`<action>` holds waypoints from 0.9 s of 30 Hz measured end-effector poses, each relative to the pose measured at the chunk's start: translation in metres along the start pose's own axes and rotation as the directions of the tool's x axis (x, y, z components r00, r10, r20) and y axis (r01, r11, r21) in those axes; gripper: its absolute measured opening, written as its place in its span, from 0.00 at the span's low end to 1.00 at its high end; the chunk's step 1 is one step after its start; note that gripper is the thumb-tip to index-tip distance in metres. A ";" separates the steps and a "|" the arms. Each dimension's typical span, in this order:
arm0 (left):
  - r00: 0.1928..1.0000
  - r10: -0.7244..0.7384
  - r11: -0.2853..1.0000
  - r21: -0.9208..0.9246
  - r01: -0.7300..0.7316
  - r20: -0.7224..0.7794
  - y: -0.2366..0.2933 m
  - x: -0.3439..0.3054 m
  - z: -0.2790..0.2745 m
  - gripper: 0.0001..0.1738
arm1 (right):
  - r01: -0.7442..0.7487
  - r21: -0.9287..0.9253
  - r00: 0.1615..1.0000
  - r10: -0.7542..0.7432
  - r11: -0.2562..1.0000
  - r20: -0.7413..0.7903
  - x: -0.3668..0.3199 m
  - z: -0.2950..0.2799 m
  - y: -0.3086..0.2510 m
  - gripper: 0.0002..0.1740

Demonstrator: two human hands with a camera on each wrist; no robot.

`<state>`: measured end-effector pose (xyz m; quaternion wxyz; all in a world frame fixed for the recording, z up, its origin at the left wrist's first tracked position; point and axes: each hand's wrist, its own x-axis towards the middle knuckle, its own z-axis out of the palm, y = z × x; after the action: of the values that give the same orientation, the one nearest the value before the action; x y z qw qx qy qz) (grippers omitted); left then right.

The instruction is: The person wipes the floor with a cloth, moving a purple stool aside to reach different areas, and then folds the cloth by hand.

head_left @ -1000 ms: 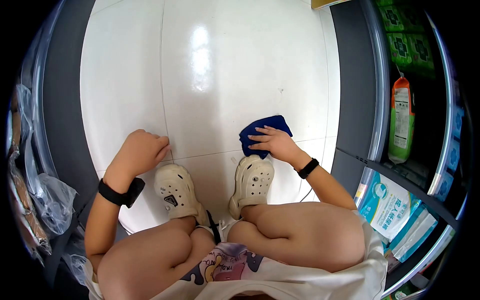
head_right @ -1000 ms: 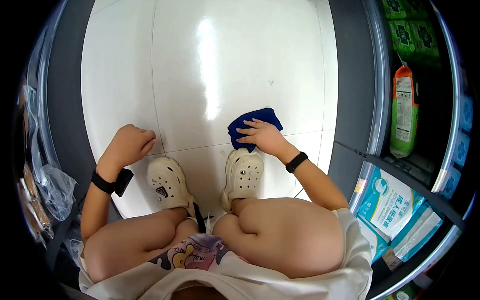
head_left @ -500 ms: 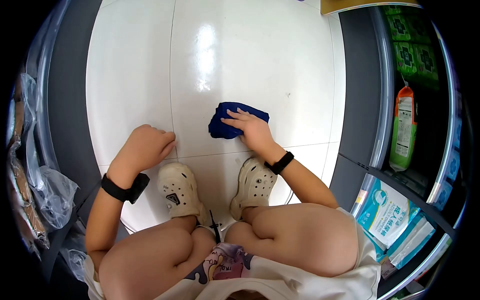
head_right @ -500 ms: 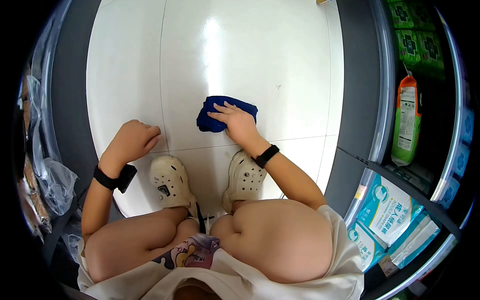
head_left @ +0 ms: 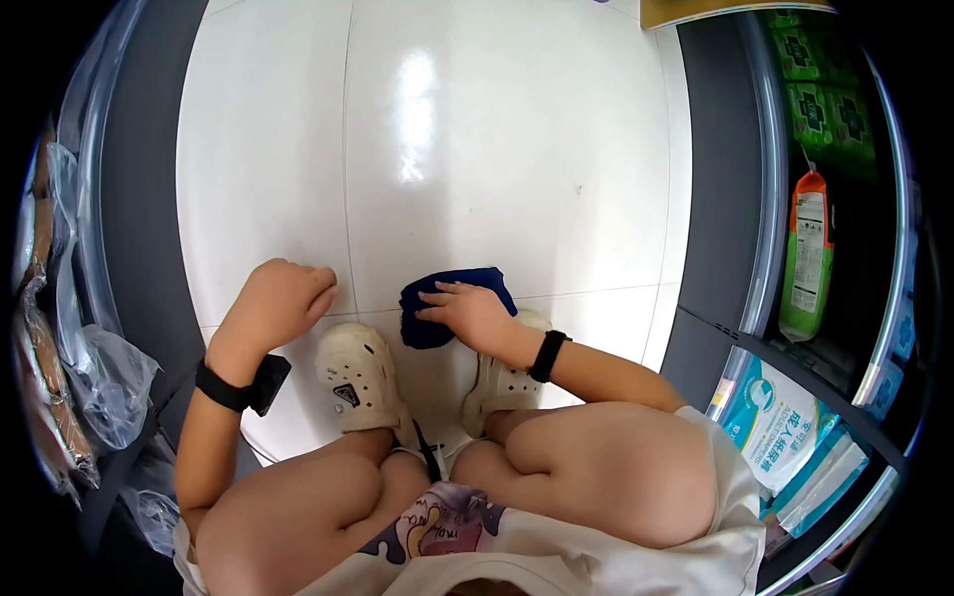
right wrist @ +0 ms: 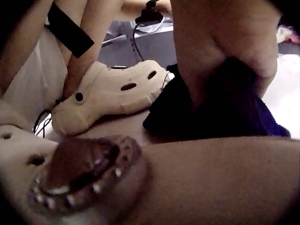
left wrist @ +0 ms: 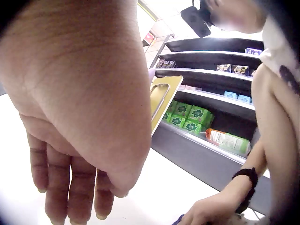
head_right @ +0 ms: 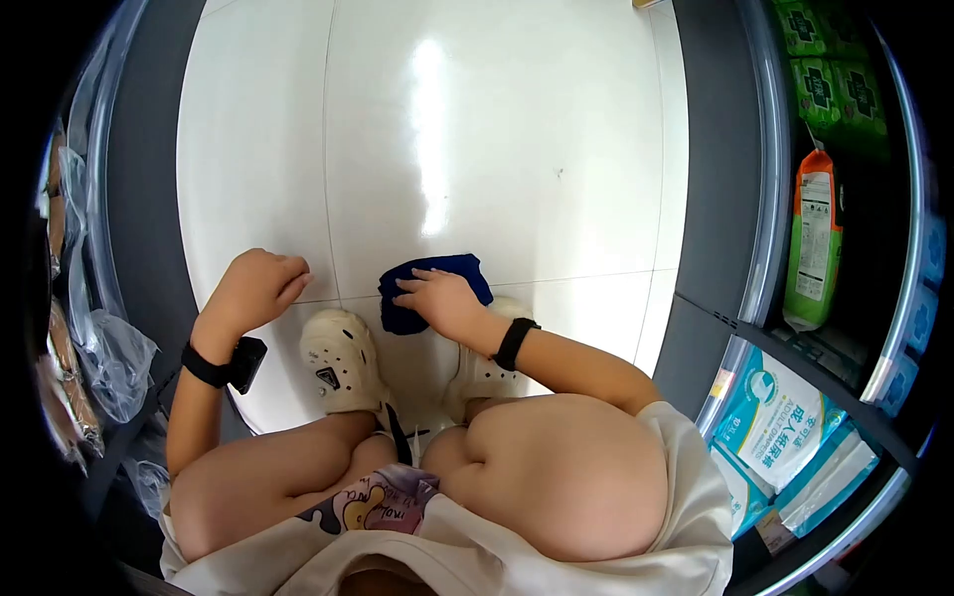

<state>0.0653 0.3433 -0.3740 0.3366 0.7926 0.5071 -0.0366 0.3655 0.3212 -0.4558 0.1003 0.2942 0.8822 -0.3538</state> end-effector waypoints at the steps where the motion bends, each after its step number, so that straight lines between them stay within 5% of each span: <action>1: 1.000 -0.001 1.000 0.007 0.001 0.018 -0.001 0.000 0.001 0.12 | -0.013 -0.019 1.000 0.013 1.000 -0.028 0.001 -0.002 0.002 0.27; 8: 1.000 0.006 0.999 0.045 -0.007 0.021 -0.001 0.005 -0.001 0.11 | -0.190 0.064 0.948 0.200 0.980 -0.248 0.012 -0.028 0.013 0.33; 11: 1.000 0.020 0.998 0.054 -0.020 -0.006 -0.002 0.004 -0.001 0.11 | -0.178 0.220 0.955 0.223 0.959 -0.198 0.006 -0.054 0.016 0.33; 21: 0.992 -0.063 0.998 -0.015 0.062 -0.114 -0.026 -0.019 -0.014 0.10 | -0.144 0.143 0.982 0.124 0.979 0.142 -0.039 -0.160 -0.011 0.33; 27: 0.972 -0.052 0.989 -0.147 0.018 -0.229 -0.029 0.000 -0.019 0.13 | -0.057 0.014 0.998 0.057 0.998 0.029 0.000 -0.087 -0.036 0.40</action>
<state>0.0358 0.3621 -0.3740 0.3307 0.7560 0.5582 0.0871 0.3466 0.3603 -0.3718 0.1207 0.3147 0.8693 -0.3615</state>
